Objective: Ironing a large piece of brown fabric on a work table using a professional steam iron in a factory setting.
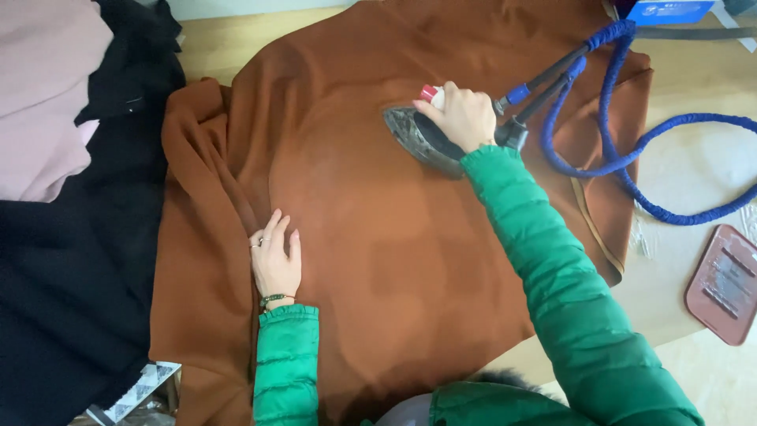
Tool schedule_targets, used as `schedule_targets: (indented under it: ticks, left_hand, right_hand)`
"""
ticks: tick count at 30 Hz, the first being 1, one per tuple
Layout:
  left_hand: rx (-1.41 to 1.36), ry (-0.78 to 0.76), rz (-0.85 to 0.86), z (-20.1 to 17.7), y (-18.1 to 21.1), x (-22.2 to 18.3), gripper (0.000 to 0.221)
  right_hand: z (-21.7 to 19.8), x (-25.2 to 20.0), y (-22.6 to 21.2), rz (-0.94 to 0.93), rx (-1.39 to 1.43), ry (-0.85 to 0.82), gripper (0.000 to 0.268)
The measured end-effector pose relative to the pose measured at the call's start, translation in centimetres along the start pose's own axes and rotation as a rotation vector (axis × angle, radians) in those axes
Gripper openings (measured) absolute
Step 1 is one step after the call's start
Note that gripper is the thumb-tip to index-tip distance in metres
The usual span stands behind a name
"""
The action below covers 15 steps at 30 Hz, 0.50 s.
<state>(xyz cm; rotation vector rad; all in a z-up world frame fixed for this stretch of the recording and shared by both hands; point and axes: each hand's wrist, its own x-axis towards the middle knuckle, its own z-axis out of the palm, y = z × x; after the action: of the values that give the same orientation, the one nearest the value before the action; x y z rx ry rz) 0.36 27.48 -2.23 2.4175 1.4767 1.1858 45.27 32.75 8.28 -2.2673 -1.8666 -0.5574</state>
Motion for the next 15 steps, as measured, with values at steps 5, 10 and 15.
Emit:
schedule_targets:
  ticks: [5,10,15]
  left_hand:
    - [-0.043,-0.116,-0.122,-0.9,1.3,0.5,0.028]
    - [-0.073,-0.122,-0.138,-0.5,0.9,0.1,0.028]
    - [-0.078,-0.095,-0.146,-0.4,0.9,0.2,0.025]
  right_hand:
    - [1.4,2.4,-0.7,0.043,-0.005,-0.036,0.073]
    - [1.8,2.9,-0.4,0.04,-0.004,-0.019,0.073]
    - [1.0,2.2,-0.3,0.029,0.053,-0.107,0.072]
